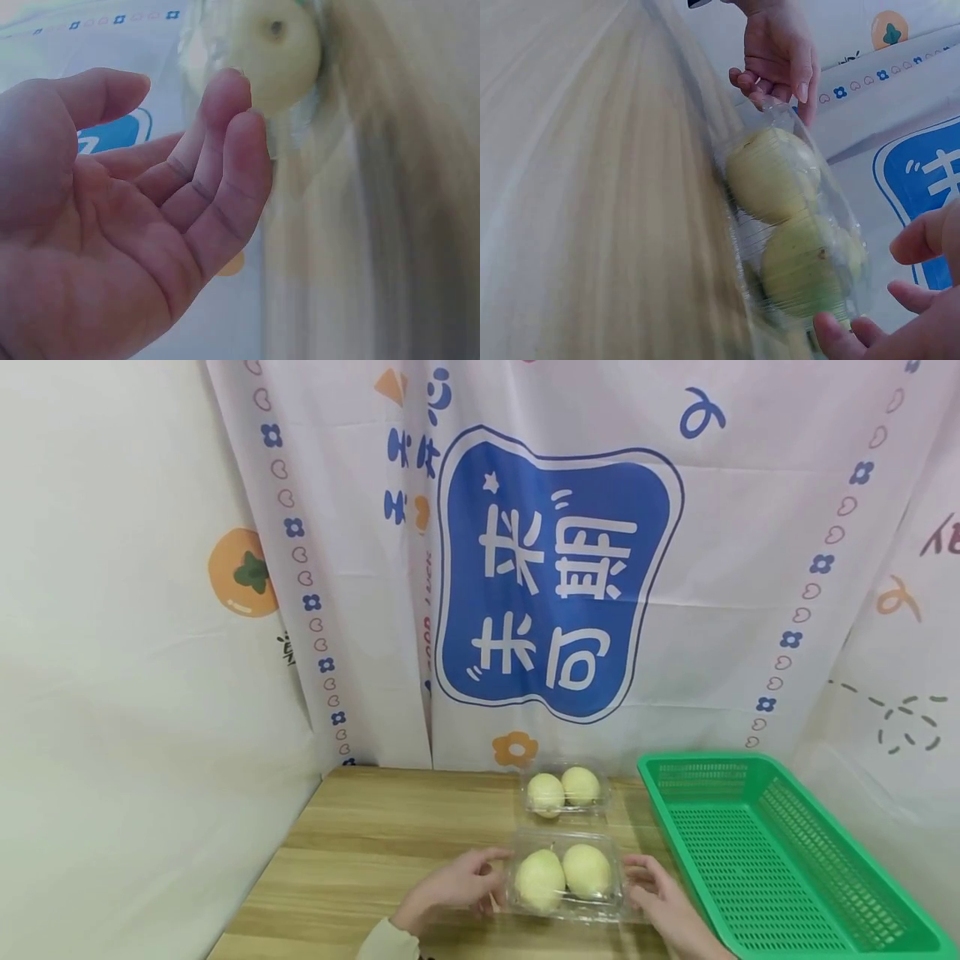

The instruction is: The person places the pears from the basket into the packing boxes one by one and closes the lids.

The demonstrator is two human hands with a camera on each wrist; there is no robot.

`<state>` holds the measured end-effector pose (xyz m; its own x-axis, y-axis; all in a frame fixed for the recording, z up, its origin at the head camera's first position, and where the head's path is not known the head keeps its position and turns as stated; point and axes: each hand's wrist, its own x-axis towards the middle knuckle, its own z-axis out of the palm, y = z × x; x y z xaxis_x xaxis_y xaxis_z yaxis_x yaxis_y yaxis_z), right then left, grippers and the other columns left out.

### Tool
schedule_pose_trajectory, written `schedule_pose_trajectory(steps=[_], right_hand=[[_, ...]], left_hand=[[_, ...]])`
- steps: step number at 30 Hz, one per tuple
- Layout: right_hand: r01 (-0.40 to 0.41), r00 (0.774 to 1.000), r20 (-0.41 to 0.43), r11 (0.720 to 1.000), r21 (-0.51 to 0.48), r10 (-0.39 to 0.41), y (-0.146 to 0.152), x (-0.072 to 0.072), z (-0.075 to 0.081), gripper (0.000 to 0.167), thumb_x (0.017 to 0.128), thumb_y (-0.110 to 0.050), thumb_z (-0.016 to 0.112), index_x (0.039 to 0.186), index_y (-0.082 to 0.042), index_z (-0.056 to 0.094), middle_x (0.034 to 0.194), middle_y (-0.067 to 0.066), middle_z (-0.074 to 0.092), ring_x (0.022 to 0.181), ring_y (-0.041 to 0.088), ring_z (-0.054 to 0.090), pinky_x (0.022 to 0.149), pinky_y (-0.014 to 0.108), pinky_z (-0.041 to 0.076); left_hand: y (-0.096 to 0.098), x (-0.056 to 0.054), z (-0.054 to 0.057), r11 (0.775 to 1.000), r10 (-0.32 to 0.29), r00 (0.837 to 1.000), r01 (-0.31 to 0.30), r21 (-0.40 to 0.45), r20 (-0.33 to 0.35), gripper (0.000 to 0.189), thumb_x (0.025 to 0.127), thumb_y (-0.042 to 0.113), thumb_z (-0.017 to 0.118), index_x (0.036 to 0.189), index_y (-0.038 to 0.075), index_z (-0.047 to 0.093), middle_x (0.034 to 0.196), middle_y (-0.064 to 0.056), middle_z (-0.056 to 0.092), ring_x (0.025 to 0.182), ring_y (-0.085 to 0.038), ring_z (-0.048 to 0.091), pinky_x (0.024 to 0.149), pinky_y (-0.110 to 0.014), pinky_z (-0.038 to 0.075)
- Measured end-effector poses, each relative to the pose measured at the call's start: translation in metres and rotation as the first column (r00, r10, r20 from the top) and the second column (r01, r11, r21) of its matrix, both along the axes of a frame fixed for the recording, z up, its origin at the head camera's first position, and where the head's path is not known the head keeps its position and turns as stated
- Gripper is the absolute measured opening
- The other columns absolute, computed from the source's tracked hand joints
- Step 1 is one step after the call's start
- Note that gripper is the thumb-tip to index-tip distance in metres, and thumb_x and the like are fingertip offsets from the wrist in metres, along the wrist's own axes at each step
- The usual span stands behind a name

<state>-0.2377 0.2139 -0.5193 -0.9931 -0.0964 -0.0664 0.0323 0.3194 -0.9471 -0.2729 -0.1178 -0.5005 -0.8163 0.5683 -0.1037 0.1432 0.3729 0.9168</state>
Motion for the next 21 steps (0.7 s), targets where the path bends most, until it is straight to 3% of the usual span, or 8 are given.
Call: schedule_pose_trajectory(steps=[3,7,15,21], right_hand=[[0.023,0.999,-0.038,0.996,0.091,-0.019,-0.002,0.000,0.007,0.044,0.094,-0.011,0.058,0.136,-0.002,0.047,0.137,0.021,0.050,0.123,0.035,0.050,0.093,0.047,0.051],[-0.009,0.996,-0.086,0.986,0.168,0.024,-0.001,0.002,0.013,0.043,0.094,-0.013,0.060,0.134,-0.002,0.048,0.139,0.018,0.049,0.125,0.036,0.047,0.096,0.047,0.050],[-0.040,0.988,-0.138,0.982,0.185,0.066,0.002,0.000,0.033,0.044,0.093,-0.010,0.061,0.135,-0.003,0.049,0.138,0.016,0.052,0.124,0.033,0.050,0.093,0.036,0.051],[-0.106,0.969,-0.200,0.976,0.191,0.145,0.008,-0.011,0.059,0.045,0.096,-0.015,0.060,0.136,-0.004,0.047,0.132,0.016,0.055,0.121,0.031,0.052,0.089,0.025,0.050]], left_hand=[[-0.005,-0.004,0.008,1.000,-0.001,1.000,0.000,-0.024,-0.024,0.045,0.101,0.020,0.053,0.141,0.002,0.047,0.086,-0.022,0.070,0.067,-0.036,0.067,0.059,-0.051,0.058],[-0.014,-0.009,0.020,0.999,0.006,0.999,-0.008,-0.039,-0.054,0.042,0.102,0.023,0.052,0.138,0.001,0.049,0.087,-0.020,0.069,0.070,-0.034,0.067,0.059,-0.047,0.058],[-0.028,-0.019,0.040,0.996,-0.007,0.997,-0.001,-0.094,-0.079,0.040,0.102,0.027,0.049,0.136,0.005,0.052,0.089,-0.014,0.067,0.072,-0.023,0.065,0.063,-0.047,0.058],[-0.031,-0.031,0.060,0.988,-0.037,0.986,0.012,-0.155,-0.163,0.039,0.103,0.027,0.047,0.134,0.004,0.053,0.085,-0.010,0.068,0.069,-0.020,0.065,0.061,-0.036,0.058]])
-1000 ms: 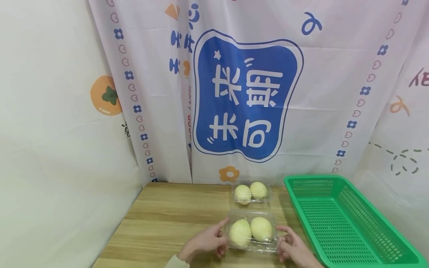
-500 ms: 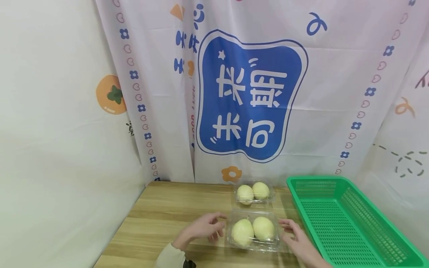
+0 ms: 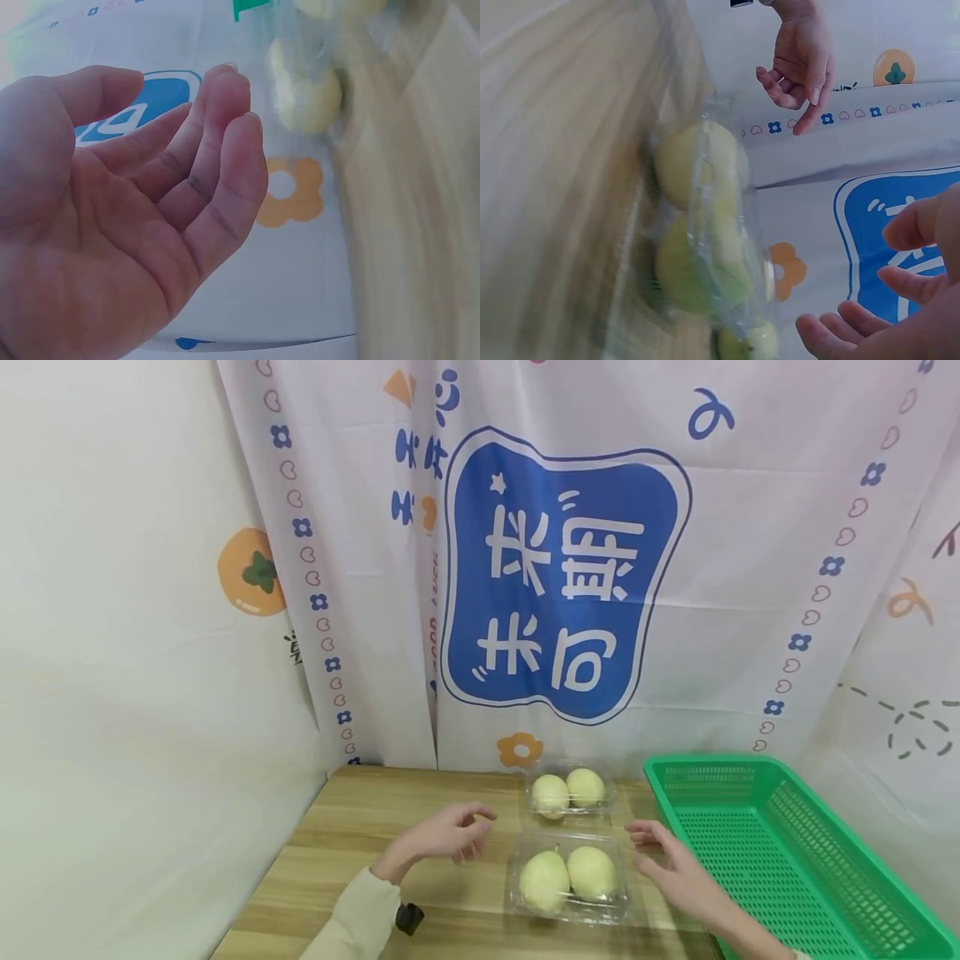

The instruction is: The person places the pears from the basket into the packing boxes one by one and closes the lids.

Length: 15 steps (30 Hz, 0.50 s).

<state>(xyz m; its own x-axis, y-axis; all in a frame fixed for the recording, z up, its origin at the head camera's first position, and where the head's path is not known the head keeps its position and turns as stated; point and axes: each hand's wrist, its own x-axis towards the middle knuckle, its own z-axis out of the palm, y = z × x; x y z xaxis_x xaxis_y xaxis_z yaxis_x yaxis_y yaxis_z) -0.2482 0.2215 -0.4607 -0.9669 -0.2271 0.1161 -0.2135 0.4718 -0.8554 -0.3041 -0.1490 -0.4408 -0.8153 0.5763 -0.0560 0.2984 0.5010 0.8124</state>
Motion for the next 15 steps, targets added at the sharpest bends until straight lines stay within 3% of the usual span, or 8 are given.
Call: schedule_pose_trajectory(steps=[5,9,15], right_hand=[[-0.084,0.995,-0.055,0.996,0.033,0.085,0.008,-0.014,0.012,0.044,0.097,-0.017,0.059,0.137,-0.003,0.045,0.128,0.019,0.057,0.117,0.033,0.056,0.088,0.022,0.051],[-0.104,0.992,-0.073,0.993,0.055,0.108,0.013,-0.026,0.018,0.043,0.098,-0.016,0.058,0.137,-0.003,0.045,0.125,0.019,0.060,0.113,0.031,0.059,0.086,0.021,0.053],[-0.120,0.988,-0.082,0.989,0.085,0.127,0.021,-0.039,0.035,0.044,0.100,-0.014,0.053,0.141,-0.002,0.041,0.127,0.021,0.059,0.114,0.035,0.058,0.080,0.030,0.057]], left_hand=[[0.000,-0.010,0.017,0.999,-0.008,0.999,0.006,-0.047,-0.033,0.036,0.103,0.026,0.047,0.132,0.005,0.056,0.083,-0.007,0.068,0.065,-0.015,0.065,0.057,-0.031,0.057],[-0.001,-0.018,0.028,0.997,0.003,0.998,-0.008,-0.082,-0.062,0.035,0.103,0.027,0.047,0.130,0.007,0.057,0.084,-0.006,0.069,0.066,-0.016,0.065,0.058,-0.035,0.058],[-0.005,-0.032,0.043,0.991,0.043,0.996,-0.052,-0.120,-0.072,0.034,0.103,0.027,0.048,0.127,0.006,0.059,0.087,-0.006,0.070,0.074,-0.023,0.067,0.061,-0.035,0.058]])
